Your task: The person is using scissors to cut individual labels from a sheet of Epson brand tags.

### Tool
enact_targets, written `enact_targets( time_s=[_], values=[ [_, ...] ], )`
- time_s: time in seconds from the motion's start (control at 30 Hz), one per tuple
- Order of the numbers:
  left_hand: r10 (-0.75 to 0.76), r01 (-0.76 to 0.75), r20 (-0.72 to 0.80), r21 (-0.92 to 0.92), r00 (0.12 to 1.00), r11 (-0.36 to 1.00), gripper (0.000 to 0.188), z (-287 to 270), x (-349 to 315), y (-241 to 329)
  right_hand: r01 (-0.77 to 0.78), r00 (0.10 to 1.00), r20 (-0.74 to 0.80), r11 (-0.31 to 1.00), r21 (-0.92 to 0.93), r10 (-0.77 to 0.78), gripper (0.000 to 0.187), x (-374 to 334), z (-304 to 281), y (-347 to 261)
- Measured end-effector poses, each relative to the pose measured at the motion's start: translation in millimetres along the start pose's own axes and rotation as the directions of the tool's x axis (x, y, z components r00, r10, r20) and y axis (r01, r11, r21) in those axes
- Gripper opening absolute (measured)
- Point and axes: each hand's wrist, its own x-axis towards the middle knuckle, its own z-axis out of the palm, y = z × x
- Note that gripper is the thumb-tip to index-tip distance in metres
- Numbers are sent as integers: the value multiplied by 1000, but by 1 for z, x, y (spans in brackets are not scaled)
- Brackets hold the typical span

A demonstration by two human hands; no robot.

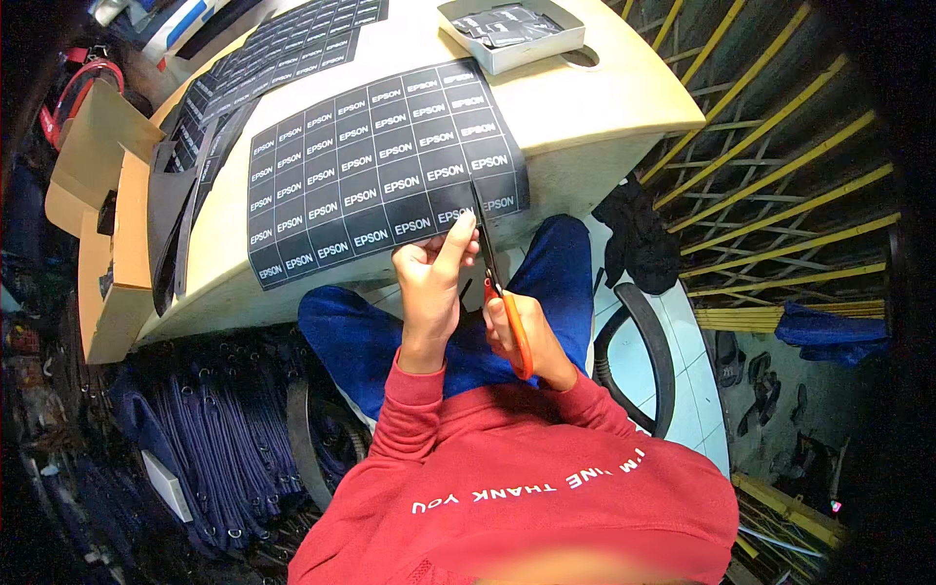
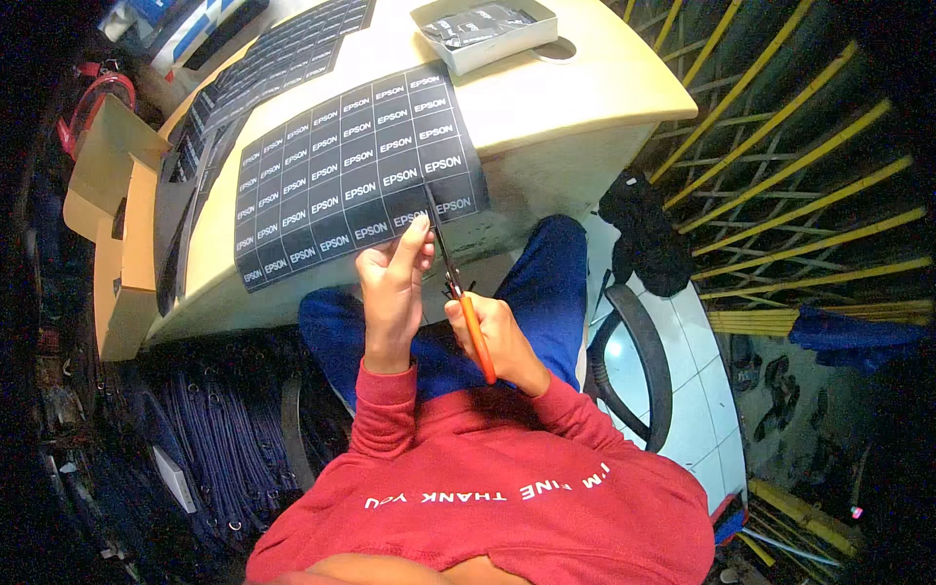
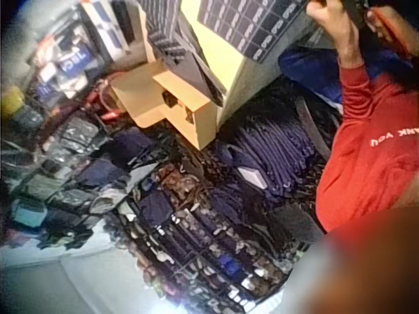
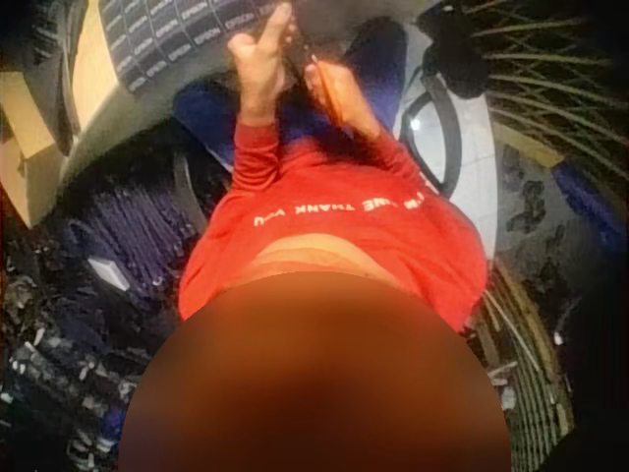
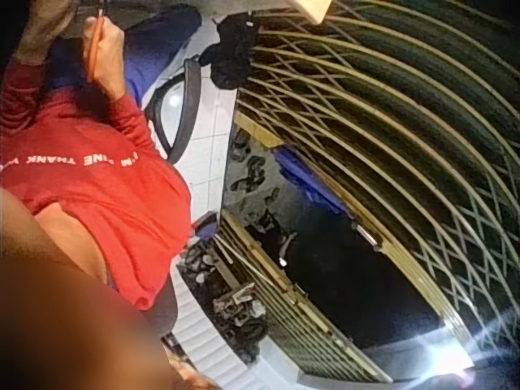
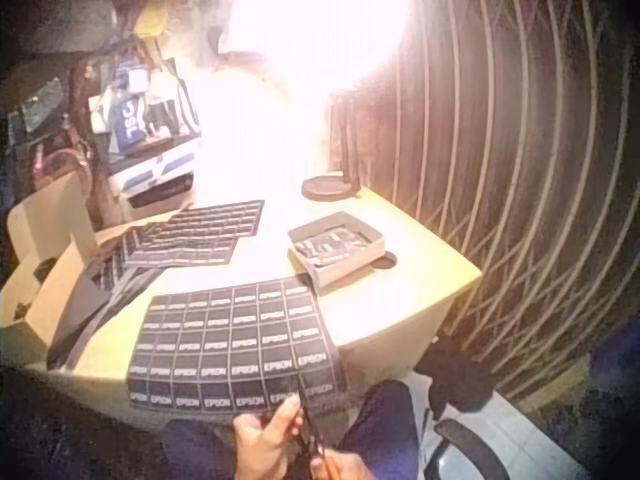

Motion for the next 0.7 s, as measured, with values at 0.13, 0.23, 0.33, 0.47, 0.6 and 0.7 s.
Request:
enact_targets(
  time_s=[0.13,0.23,0.33,0.47,0.6,0.7],
  values=[
    [9,-9,16,-2,1000,1000,11,1,0,1,63,997,-40,994,-92,-67,46,1,1,4],
    [16,-16,-30,-11,999,1000,11,1,1,1,19,999,-28,998,-68,-21,45,0,1,4],
    [45,-45,-95,-3,994,999,11,4,2,2,10,1000,-10,999,-34,-11,42,1,1,5],
    [79,-79,-76,-2,994,997,9,1,4,1,46,999,23,999,0,-46,36,1,1,8],
    [91,-92,-81,-9,993,996,10,0,3,3,52,997,63,998,-41,-49,38,4,0,9],
    [79,-81,-80,-21,994,996,12,1,1,4,135,986,88,988,72,-141,52,8,5,9]
  ],
)
